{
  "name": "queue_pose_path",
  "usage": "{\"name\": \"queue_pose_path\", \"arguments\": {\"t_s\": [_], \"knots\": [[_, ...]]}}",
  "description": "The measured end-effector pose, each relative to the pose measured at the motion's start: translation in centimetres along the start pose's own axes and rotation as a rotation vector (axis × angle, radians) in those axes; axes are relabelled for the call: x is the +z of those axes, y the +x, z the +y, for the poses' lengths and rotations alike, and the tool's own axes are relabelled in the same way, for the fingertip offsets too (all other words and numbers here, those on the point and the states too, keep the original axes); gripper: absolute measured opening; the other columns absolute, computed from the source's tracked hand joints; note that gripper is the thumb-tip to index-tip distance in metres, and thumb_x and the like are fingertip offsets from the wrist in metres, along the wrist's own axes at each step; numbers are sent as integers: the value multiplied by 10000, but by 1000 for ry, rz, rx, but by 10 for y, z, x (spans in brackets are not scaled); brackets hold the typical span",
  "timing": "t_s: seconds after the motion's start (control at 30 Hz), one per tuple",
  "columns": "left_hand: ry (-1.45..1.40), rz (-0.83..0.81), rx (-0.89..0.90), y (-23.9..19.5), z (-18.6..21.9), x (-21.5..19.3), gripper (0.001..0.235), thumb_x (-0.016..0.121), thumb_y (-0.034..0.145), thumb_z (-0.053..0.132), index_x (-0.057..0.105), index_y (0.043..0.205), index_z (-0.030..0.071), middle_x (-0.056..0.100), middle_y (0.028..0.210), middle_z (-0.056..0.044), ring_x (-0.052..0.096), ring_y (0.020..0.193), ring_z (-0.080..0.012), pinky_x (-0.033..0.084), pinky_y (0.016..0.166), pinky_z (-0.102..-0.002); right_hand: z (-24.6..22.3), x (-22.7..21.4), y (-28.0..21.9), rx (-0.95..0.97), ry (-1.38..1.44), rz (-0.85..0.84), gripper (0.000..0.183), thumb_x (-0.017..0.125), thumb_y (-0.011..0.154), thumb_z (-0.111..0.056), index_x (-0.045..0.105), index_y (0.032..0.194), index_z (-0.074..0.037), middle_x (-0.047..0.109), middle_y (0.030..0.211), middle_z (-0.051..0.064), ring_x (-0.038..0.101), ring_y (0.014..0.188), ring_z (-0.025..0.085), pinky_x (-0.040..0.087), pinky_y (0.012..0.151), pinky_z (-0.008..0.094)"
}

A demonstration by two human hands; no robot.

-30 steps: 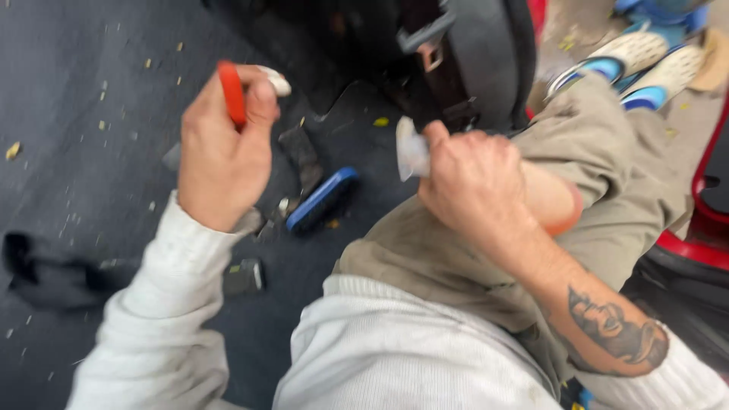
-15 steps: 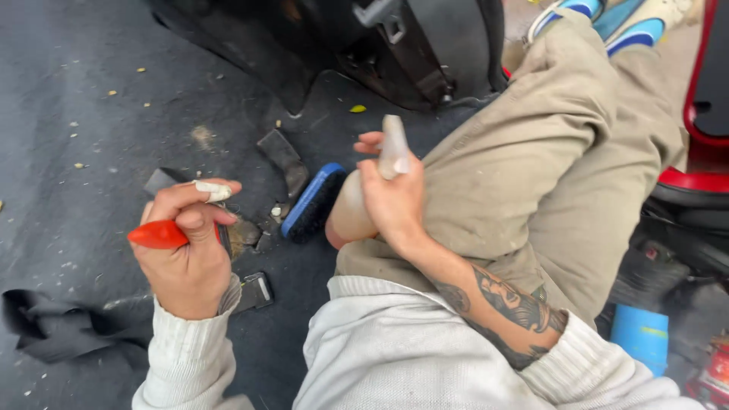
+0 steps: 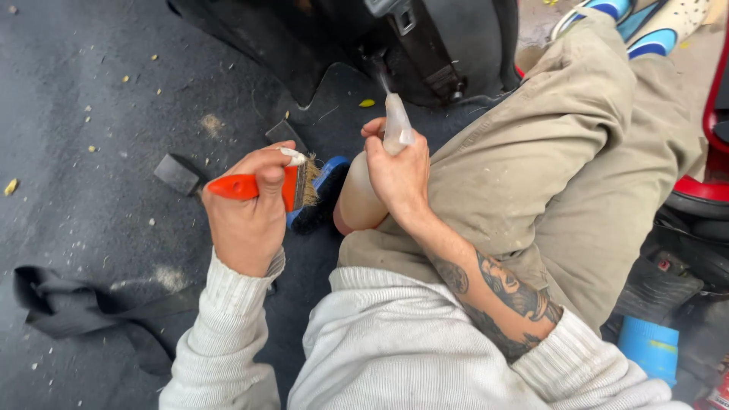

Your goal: The person cleans the interior of a car, focusing on the door panel and speaker area. They use a spray bottle to apply a cleaning solution and a brush to scrub the surfaces, including the speaker grille and crevices. The person also uses a blue sponge to wipe down the cleaned areas.

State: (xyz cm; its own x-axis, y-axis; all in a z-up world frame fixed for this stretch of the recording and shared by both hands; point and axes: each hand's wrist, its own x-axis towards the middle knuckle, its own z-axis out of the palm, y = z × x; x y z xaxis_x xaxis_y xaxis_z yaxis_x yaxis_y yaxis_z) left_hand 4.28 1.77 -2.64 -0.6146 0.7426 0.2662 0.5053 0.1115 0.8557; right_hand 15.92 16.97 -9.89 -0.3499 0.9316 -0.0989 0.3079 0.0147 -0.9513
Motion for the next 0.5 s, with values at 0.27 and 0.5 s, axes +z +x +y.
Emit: {"name": "queue_pose_path", "arguments": {"t_s": [0.27, 0.5], "knots": [[41, 34, -100, -22, -17, -3, 638, 488, 1069, 598, 728, 1047, 7, 773, 1114, -167, 768, 1049, -241, 586, 884, -336, -9, 17, 3, 95, -253, -36, 191, 673, 783, -209, 772, 901, -96, 766, 808, 71, 732, 783, 258, 549, 727, 409], [-295, 31, -432, 34, -43, 9, 694, 424, 1009, 626, 712, 1147, 9, 773, 1117, -153, 791, 980, -235, 635, 710, -342, 20, 3, 5, 178, -142, 28, 215, 615, 858, -227, 767, 824, -79, 802, 790, 25, 773, 754, 198, 582, 731, 366]]}}
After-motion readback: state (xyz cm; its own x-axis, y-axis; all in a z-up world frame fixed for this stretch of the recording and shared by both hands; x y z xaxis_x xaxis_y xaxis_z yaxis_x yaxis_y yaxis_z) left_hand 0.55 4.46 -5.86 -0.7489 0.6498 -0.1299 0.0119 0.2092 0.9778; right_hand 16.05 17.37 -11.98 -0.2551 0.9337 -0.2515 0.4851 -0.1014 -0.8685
